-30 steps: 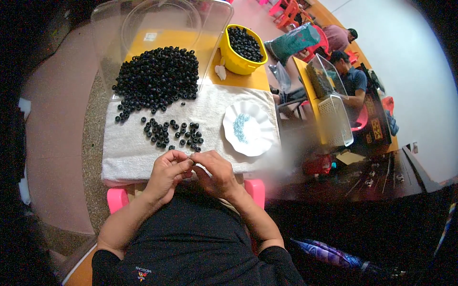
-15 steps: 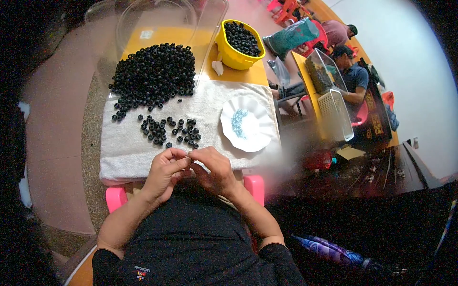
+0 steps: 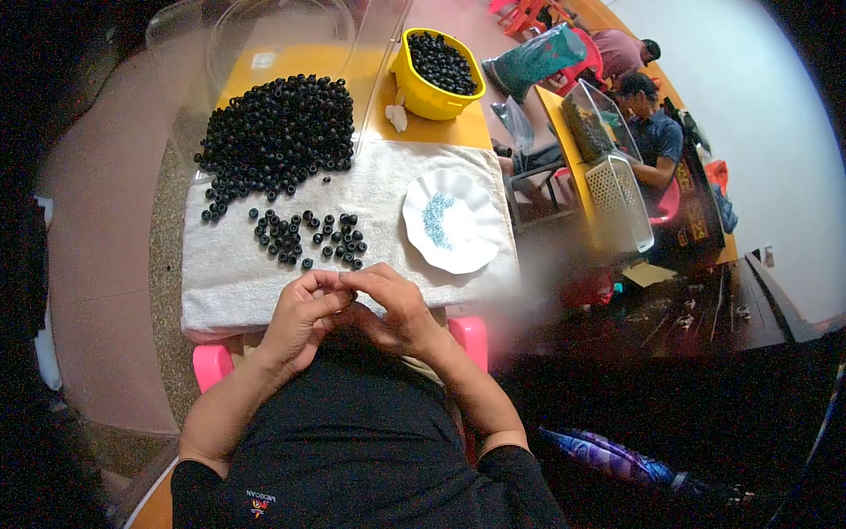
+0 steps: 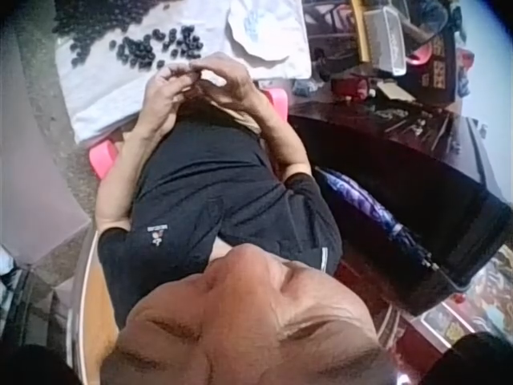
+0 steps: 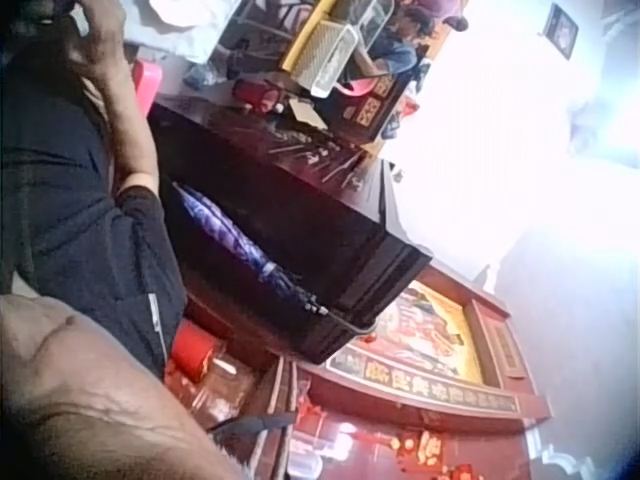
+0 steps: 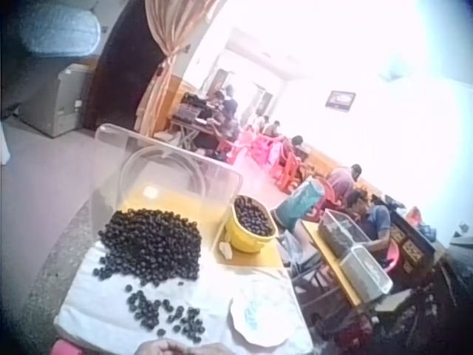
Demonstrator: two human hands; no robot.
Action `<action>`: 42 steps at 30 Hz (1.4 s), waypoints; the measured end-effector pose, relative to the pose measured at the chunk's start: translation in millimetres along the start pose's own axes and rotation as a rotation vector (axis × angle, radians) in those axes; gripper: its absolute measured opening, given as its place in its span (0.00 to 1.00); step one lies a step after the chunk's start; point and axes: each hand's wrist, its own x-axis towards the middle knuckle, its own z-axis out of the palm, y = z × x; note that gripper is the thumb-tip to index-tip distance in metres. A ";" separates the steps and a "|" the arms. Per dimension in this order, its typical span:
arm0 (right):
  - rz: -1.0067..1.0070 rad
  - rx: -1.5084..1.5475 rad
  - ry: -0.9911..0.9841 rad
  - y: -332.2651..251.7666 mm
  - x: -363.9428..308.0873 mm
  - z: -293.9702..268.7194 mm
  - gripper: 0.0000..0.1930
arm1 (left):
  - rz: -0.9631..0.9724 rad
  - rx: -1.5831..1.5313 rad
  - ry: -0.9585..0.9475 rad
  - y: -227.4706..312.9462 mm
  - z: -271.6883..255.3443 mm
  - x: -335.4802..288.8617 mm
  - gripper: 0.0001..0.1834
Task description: Sorting small round black parts from a pile on a towel into a decorative white plate.
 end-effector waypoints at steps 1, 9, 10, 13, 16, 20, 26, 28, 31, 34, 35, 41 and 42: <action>0.002 0.001 0.000 -1.4 -0.6 0.7 0.22 | -0.002 0.000 0.001 -0.4 -0.4 0.1 0.10; -0.052 -0.136 0.091 -0.7 -2.9 3.4 0.20 | 0.013 -0.014 0.003 -3.3 -3.1 3.1 0.10; -0.050 -0.136 0.091 -0.6 -3.2 3.3 0.20 | 0.011 -0.014 0.003 -2.9 -2.3 2.6 0.10; -0.059 -0.130 0.094 -1.1 -5.0 3.1 0.19 | 0.011 -0.015 0.015 -1.7 0.5 0.9 0.10; -0.012 -0.166 0.057 -0.4 -10.6 -5.5 0.18 | 0.004 -0.010 0.034 -2.6 1.3 1.0 0.10; 0.099 -0.343 0.056 16.7 -16.2 -58.2 0.18 | 0.012 0.007 0.066 -3.2 -0.4 0.5 0.09; 0.332 -0.738 -0.142 66.5 -19.1 -136.9 0.14 | -0.027 0.029 0.055 -5.1 4.5 0.9 0.08; 0.396 -0.771 -0.232 72.8 -16.3 -142.7 0.12 | -0.034 0.036 0.067 -5.2 2.9 1.1 0.08; 0.460 -0.880 -0.398 79.4 -9.7 -142.8 0.13 | -0.025 0.029 0.065 -6.5 1.4 2.4 0.08; 0.483 -0.849 -0.417 84.5 -3.5 -137.4 0.10 | -0.030 0.034 0.063 -5.7 1.4 2.1 0.08; 0.521 -0.860 -0.448 85.5 -1.2 -136.0 0.10 | -0.031 0.037 0.065 -5.9 1.2 2.3 0.08; 0.512 -0.817 -0.464 100.7 -3.9 -135.6 0.09 | -0.021 0.034 0.045 -6.2 1.0 1.9 0.08; 0.510 -0.818 -0.464 100.9 -3.6 -134.6 0.09 | -0.021 0.028 0.046 -6.2 1.2 1.7 0.08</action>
